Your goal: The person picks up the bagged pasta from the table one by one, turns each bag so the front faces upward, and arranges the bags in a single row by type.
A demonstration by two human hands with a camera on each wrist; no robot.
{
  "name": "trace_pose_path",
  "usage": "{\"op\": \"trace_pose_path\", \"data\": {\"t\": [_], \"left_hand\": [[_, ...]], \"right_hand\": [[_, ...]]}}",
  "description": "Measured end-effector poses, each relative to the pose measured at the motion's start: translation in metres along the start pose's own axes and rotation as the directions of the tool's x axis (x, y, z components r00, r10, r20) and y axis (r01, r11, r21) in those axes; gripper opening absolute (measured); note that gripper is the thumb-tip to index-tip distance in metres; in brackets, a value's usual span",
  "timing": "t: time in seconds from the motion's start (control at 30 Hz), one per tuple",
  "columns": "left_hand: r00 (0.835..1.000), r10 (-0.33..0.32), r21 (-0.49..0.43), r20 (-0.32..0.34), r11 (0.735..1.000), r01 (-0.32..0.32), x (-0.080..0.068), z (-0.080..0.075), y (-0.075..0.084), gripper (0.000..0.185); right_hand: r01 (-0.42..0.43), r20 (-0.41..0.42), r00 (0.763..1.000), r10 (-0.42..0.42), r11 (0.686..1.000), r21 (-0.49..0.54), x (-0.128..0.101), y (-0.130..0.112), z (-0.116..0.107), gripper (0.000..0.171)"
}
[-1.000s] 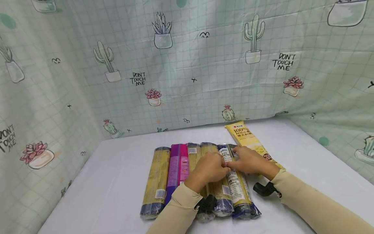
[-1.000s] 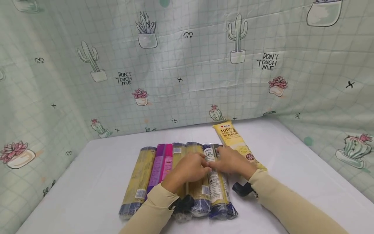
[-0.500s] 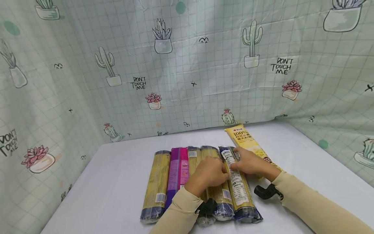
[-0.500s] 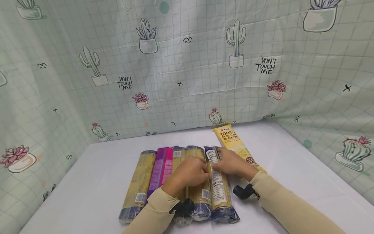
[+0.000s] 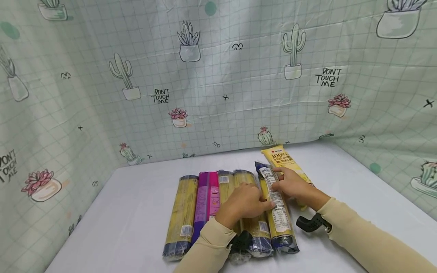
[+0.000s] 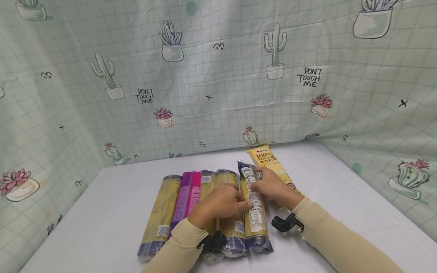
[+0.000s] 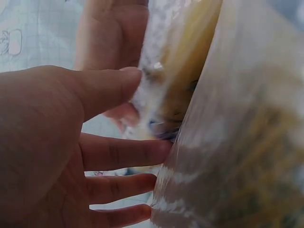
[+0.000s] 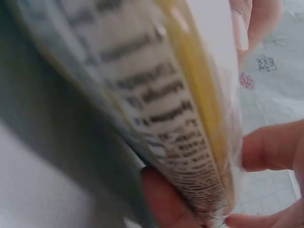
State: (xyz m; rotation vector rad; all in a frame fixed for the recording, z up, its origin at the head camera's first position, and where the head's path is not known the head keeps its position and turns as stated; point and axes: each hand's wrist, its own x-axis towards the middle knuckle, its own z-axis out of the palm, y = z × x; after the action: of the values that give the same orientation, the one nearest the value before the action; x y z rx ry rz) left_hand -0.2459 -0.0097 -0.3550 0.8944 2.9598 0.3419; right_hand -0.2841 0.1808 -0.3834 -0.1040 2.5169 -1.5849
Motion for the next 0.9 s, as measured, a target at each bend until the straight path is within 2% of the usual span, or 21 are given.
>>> {"op": "trace_pose_path", "data": {"t": [0.27, 0.43, 0.5, 0.67, 0.83, 0.9], "left_hand": [[0.999, -0.041, -0.093, 0.012, 0.995, 0.041, 0.0024, 0.0017, 0.0013, 0.055], [0.998, -0.054, -0.143, 0.026, 0.988, 0.057, 0.0029, 0.0029, 0.0025, 0.058], [0.998, -0.063, -0.201, 0.028, 0.977, 0.068, 0.0035, 0.0032, 0.0029, 0.056], [0.996, -0.085, -0.366, 0.024, 0.926, 0.087, 0.0041, 0.0051, 0.0041, 0.047], [0.995, -0.095, -0.433, 0.021, 0.896, 0.095, 0.0037, 0.0074, 0.0048, 0.042], [0.995, -0.097, -0.442, 0.008, 0.892, 0.09, 0.0042, 0.007, 0.005, 0.04]], "right_hand": [[-0.005, -0.072, 0.997, 0.02, 0.98, 0.197, 0.003, -0.0028, -0.0044, 0.079], [-0.017, -0.079, 0.996, 0.043, 0.953, 0.303, 0.0037, -0.0029, -0.0062, 0.079], [-0.025, -0.074, 0.996, 0.054, 0.939, 0.344, 0.0045, -0.0037, -0.0068, 0.077], [-0.051, -0.054, 0.995, 0.082, 0.903, 0.427, 0.0054, -0.0055, -0.008, 0.071], [-0.059, -0.036, 0.996, 0.086, 0.879, 0.473, 0.0045, -0.0046, -0.0089, 0.069], [-0.05, -0.035, 0.996, 0.077, 0.874, 0.484, 0.0048, -0.0041, -0.0089, 0.068]]}}
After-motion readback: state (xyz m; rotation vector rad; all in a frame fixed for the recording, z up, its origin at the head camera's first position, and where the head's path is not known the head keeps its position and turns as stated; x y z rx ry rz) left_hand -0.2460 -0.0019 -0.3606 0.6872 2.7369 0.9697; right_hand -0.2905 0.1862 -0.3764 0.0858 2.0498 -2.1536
